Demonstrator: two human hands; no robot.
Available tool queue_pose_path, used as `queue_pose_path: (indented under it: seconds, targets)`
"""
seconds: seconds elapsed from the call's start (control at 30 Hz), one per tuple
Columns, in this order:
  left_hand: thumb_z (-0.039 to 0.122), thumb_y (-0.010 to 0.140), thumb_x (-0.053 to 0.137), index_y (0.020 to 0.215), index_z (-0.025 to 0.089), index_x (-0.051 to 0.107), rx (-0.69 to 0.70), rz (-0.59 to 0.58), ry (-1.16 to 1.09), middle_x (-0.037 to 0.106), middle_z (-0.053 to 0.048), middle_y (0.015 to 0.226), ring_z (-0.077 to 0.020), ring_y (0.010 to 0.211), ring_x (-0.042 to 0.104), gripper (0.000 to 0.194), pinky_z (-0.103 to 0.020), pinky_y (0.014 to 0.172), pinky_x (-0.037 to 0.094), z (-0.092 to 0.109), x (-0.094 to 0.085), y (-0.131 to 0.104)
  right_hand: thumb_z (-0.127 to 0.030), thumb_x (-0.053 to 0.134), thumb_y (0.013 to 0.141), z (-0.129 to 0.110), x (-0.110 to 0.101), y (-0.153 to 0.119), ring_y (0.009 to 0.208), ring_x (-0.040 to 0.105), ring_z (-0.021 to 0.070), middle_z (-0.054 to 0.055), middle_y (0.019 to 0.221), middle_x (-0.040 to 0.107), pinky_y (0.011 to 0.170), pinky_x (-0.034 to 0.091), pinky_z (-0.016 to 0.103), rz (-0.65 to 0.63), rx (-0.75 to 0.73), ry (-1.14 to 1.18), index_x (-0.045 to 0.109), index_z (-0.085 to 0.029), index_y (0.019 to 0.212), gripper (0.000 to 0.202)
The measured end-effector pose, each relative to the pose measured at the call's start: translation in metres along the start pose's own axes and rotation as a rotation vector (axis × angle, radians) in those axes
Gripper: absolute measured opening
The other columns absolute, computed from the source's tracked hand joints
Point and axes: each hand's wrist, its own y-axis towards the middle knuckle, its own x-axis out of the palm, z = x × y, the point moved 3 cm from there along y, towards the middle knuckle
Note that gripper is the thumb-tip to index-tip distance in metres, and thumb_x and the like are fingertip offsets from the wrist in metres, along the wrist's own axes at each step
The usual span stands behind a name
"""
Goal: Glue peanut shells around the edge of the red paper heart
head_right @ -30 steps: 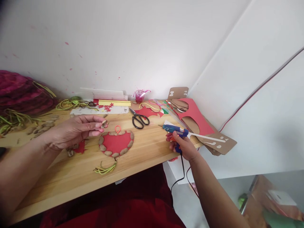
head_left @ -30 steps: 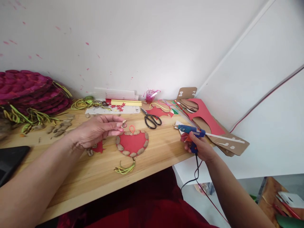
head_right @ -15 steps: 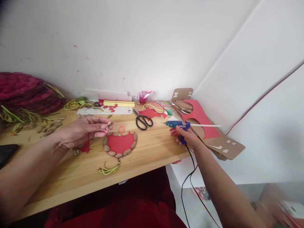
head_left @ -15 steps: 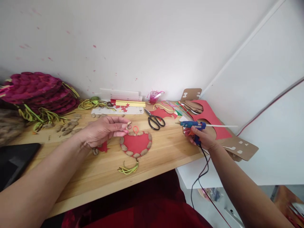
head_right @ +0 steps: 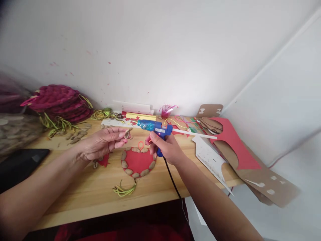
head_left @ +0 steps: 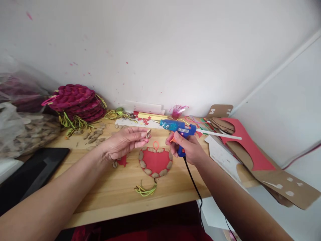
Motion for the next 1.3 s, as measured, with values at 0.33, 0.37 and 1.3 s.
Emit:
queue_pose_path:
  seconds: [0.33,0.37,1.3]
  targets:
    - [0.002,0.066,0.09,0.089,0.011,0.077,0.015,0.047,-0.129,0.078,-0.003,0.08,-0.0122,0.065,0.075,0.028,-0.016,0.062,0.064,-0.006,-0.008,0.007,-0.064,0.066,0.091,0.034,-0.008,0.002,0.047,0.055,0.0123,-0.001,0.057,0.062,0.047,0.046,0.025,0.05,-0.111,-0.109,0.068,-0.018,0.088,0.046]
    - [0.003,0.064,0.092,0.088,0.011,0.077,0.008,0.053,-0.131,0.078,-0.003,0.08,-0.0122,0.064,0.075,0.03,-0.016,0.061,0.064,-0.007,-0.009,0.007,-0.064,0.066,0.091,0.035,-0.008,0.0,0.048,0.056,0.0126,-0.001,0.059,0.062,0.048,0.046,0.025,0.05,-0.116,-0.116,0.068,-0.018,0.089,0.046]
    - [0.016,0.055,0.1,0.088,0.011,0.078,-0.017,0.059,-0.091,0.075,-0.004,0.077,-0.0126,0.064,0.072,0.04,-0.019,0.058,0.063,-0.009,-0.01,0.008,-0.037,0.056,0.102,0.017,-0.003,-0.009,0.053,0.051,0.0131,-0.002,0.058,0.056,0.052,0.042,0.027,-0.027,-0.287,-0.399,0.061,-0.022,0.074,0.032]
